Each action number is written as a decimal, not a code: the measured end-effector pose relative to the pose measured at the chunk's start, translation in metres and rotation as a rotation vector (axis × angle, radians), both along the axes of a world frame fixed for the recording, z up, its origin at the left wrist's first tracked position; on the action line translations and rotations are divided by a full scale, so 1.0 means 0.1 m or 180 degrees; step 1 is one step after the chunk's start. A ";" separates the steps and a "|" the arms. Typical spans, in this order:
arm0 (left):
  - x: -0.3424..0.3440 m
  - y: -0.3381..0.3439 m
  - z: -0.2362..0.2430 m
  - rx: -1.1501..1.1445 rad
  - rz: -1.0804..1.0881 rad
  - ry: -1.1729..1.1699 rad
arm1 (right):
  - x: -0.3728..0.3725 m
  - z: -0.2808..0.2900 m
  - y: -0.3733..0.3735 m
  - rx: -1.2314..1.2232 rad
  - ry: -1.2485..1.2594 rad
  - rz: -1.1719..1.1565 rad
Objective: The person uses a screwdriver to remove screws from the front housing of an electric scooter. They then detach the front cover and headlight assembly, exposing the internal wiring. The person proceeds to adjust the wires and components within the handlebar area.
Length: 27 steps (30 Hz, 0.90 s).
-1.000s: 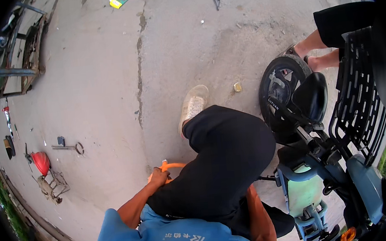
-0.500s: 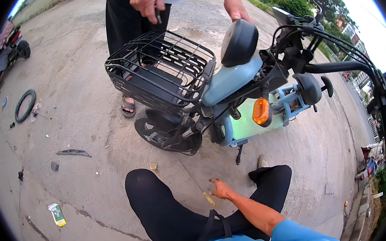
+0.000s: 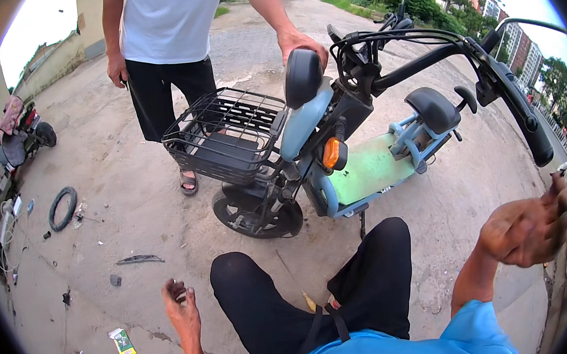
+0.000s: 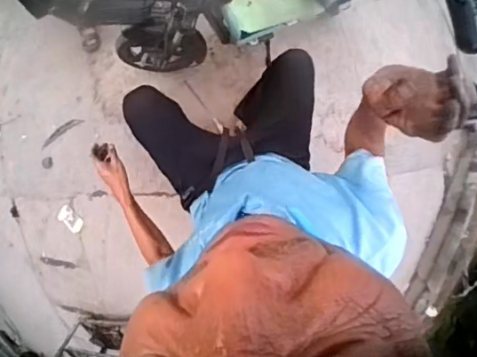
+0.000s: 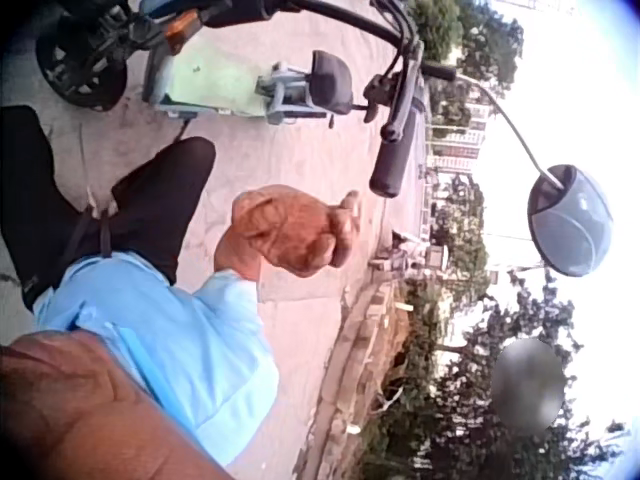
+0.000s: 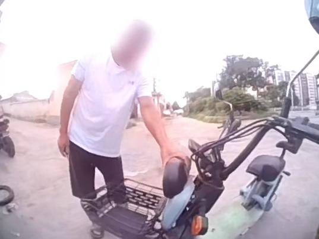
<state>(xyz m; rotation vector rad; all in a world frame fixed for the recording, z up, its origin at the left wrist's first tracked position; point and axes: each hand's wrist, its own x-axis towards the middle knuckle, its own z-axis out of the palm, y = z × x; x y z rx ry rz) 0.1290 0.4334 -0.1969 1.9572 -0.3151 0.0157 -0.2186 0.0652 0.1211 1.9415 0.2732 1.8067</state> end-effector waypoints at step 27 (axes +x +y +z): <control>0.11 -3.08 1.85 0.0504 -0.2315 -0.2094 | -0.60 -0.06 -1.17 0.2132 -0.0992 -0.1237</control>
